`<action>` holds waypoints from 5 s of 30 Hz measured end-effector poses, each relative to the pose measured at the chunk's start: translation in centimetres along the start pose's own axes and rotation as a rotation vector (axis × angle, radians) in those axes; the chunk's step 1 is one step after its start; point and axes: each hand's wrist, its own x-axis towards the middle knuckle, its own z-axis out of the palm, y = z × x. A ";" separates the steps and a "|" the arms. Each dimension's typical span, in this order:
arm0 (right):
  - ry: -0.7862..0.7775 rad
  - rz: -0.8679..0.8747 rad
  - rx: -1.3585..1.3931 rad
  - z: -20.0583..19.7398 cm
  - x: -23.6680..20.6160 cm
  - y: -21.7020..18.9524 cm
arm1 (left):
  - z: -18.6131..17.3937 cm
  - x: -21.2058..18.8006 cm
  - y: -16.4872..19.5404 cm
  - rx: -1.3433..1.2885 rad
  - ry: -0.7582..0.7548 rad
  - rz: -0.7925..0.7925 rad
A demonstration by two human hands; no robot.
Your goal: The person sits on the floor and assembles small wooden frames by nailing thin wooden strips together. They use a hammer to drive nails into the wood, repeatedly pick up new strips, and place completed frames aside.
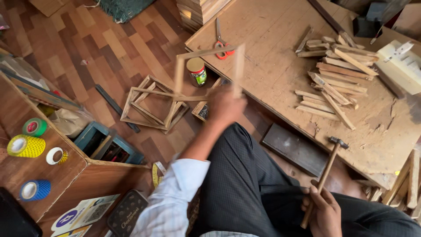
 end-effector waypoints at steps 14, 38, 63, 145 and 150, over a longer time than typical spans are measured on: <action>0.186 -0.272 -0.111 2.0 -0.9 -2.3 | -0.9 -0.9 -7.0 -0.021 -0.097 -0.164; 0.925 -0.571 -1.358 -22.3 8.9 -13.7 | 25.7 4.5 19.8 0.096 -0.615 0.777; 0.152 -0.942 -0.808 5.3 5.0 -11.8 | 12.0 -4.6 14.0 -1.573 -0.702 -0.316; 0.381 -1.017 -0.858 1.8 -9.2 -11.0 | 15.2 -6.8 14.4 -1.587 -0.614 -0.250; 0.422 -0.897 -0.934 1.5 -9.0 -11.0 | 14.6 -6.4 14.6 -1.473 -0.608 -0.226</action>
